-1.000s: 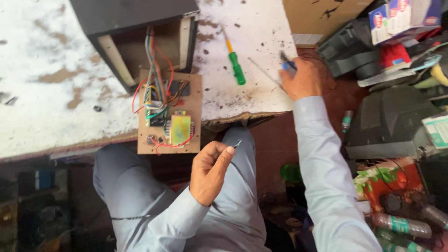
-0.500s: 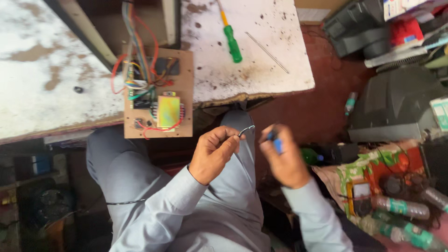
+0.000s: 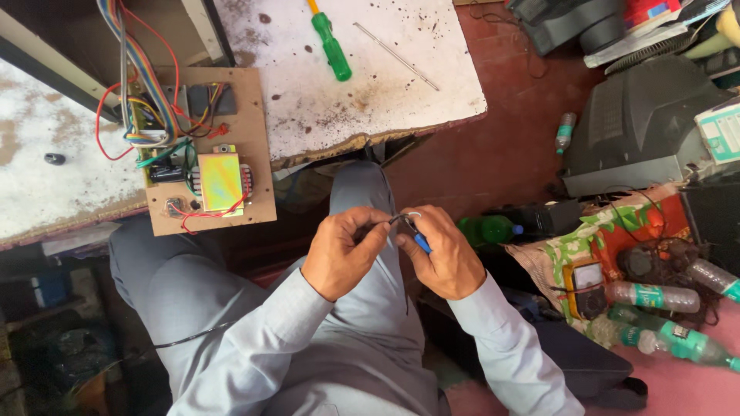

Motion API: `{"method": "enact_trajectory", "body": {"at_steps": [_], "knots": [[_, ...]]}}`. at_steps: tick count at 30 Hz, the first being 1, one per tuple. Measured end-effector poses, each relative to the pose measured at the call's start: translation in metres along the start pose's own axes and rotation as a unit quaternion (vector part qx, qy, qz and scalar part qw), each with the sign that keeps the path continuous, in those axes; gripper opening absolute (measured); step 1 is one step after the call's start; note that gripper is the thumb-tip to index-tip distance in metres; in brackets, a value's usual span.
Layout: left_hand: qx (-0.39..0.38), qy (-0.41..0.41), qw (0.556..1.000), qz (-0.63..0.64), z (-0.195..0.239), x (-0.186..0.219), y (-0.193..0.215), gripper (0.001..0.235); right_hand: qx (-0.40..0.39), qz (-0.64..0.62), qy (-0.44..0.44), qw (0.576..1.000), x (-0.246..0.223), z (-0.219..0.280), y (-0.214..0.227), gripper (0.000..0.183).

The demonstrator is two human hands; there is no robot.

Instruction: The person removes the back panel of a black electronic device using a screwdriver, then works on the exposed circuit board. They use pliers to strip a black wire and a screwdriver to adjust connections on the board.

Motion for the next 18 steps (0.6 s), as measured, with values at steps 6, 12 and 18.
{"method": "enact_trajectory", "body": {"at_steps": [6,12,18], "knots": [[-0.02,0.01,1.0,-0.009,-0.002,-0.003,-0.008,0.016,-0.004,-0.012,-0.03,0.999,0.013,0.013,-0.008,0.017],[-0.02,0.038,0.999,-0.005,-0.002,-0.01,-0.017,0.018,0.06,-0.063,-0.221,0.971,0.054,0.029,-0.027,0.01],[-0.008,0.026,0.999,-0.024,-0.005,-0.016,-0.013,0.018,0.009,-0.367,-0.356,0.859,0.102,0.054,-0.05,0.014]]}}
Point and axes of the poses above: each hand's wrist, its own z-axis away from the middle knuckle, its own y-axis out of the back of the hand, x = y × z, the point moved 5 cm from there along -z, towards the middle knuckle, and after that the axes turned 10 degrees about z, right-handed, at the moved point
